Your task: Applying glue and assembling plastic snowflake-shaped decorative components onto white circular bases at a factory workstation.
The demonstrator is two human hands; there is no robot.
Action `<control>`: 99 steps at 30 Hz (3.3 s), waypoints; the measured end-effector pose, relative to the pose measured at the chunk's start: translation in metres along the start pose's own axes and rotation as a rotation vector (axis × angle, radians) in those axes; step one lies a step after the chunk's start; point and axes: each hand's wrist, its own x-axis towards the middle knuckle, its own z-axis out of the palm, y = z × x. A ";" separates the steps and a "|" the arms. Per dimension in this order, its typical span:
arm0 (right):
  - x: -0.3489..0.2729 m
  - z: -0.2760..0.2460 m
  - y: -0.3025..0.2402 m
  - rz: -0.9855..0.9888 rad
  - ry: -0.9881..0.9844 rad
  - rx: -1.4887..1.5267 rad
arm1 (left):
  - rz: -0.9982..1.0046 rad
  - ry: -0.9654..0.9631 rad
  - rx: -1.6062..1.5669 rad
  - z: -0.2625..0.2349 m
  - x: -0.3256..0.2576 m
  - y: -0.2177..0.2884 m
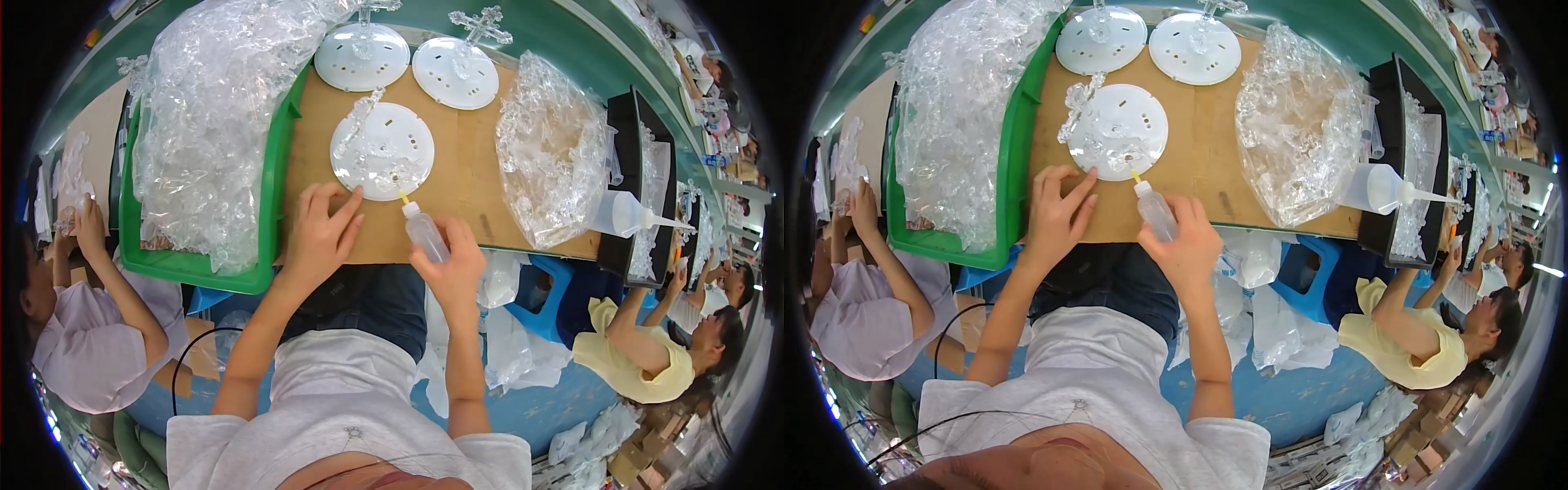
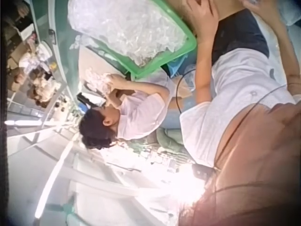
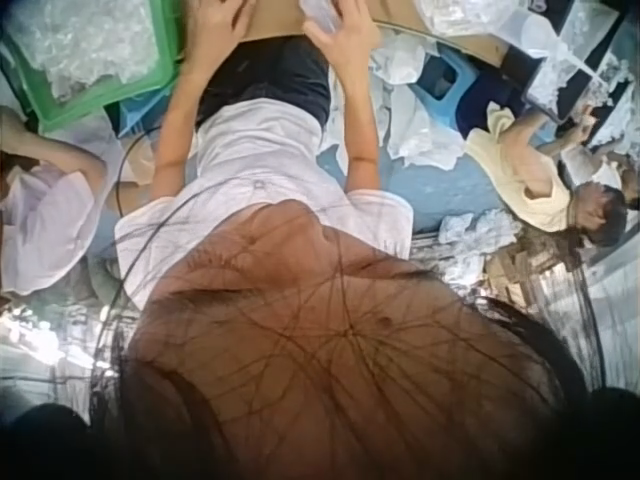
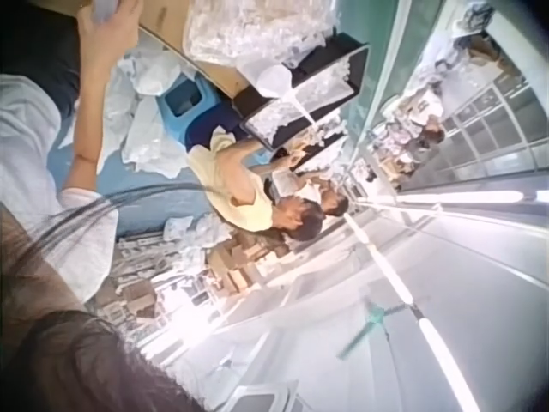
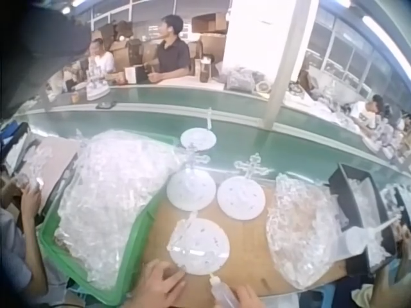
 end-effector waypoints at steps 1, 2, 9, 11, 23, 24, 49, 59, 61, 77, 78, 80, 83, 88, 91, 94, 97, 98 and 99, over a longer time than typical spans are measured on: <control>-0.002 -0.004 0.002 0.027 0.016 0.022 | 0.012 -0.019 -0.012 0.002 0.000 0.004; -0.006 -0.008 0.002 0.054 0.031 0.043 | 0.022 -0.037 -0.024 0.003 0.000 0.009; -0.020 -0.011 -0.009 0.076 0.021 0.103 | 0.058 -0.068 -0.175 0.016 -0.005 0.022; -0.020 -0.004 -0.007 0.064 0.019 0.012 | -0.053 0.005 -0.144 0.010 -0.008 0.017; -0.019 0.003 -0.012 0.077 0.003 -0.010 | -0.023 -0.127 0.023 0.007 -0.002 0.010; -0.020 0.003 -0.012 0.077 0.001 -0.011 | -0.025 -0.128 0.023 0.007 -0.001 0.010; -0.029 0.016 -0.021 0.148 0.012 0.040 | -0.078 -0.064 -0.053 0.001 -0.010 -0.001; -0.017 0.007 -0.017 0.128 0.020 -0.043 | -0.086 0.012 -0.084 -0.006 -0.006 0.012; -0.015 0.006 -0.014 0.113 0.021 -0.050 | -0.127 0.037 -0.122 -0.010 -0.003 0.019; 0.050 -0.028 0.036 -0.034 0.379 0.098 | -0.218 0.224 -0.163 -0.011 0.082 0.030; 0.049 -0.030 0.038 -0.037 0.379 0.105 | -0.214 0.165 -0.101 -0.012 0.082 0.028; 0.039 -0.036 0.040 0.003 0.196 0.255 | -0.194 0.157 -0.135 -0.013 0.084 0.020; 0.013 -0.053 0.029 -0.059 -0.021 0.258 | -0.189 0.147 -0.192 -0.013 0.085 0.017; 0.017 -0.078 0.022 -0.127 -0.163 0.207 | -0.174 0.057 -0.241 -0.020 0.090 0.020; 0.039 -0.081 0.027 -0.207 -0.264 0.091 | -0.152 -0.024 -0.352 -0.018 0.092 0.017; 0.050 -0.079 0.024 -0.292 -0.321 -0.039 | -0.140 -0.104 -0.399 -0.016 0.090 0.018; 0.056 -0.076 0.015 -0.394 -0.337 -0.147 | -0.167 -0.109 -0.437 -0.014 0.088 0.021; 0.059 -0.074 0.010 -0.436 -0.353 -0.177 | -0.141 -0.075 -0.419 -0.015 0.088 0.023; 0.060 -0.072 0.005 -0.436 -0.358 -0.174 | -0.115 -0.042 -0.401 -0.015 0.088 0.025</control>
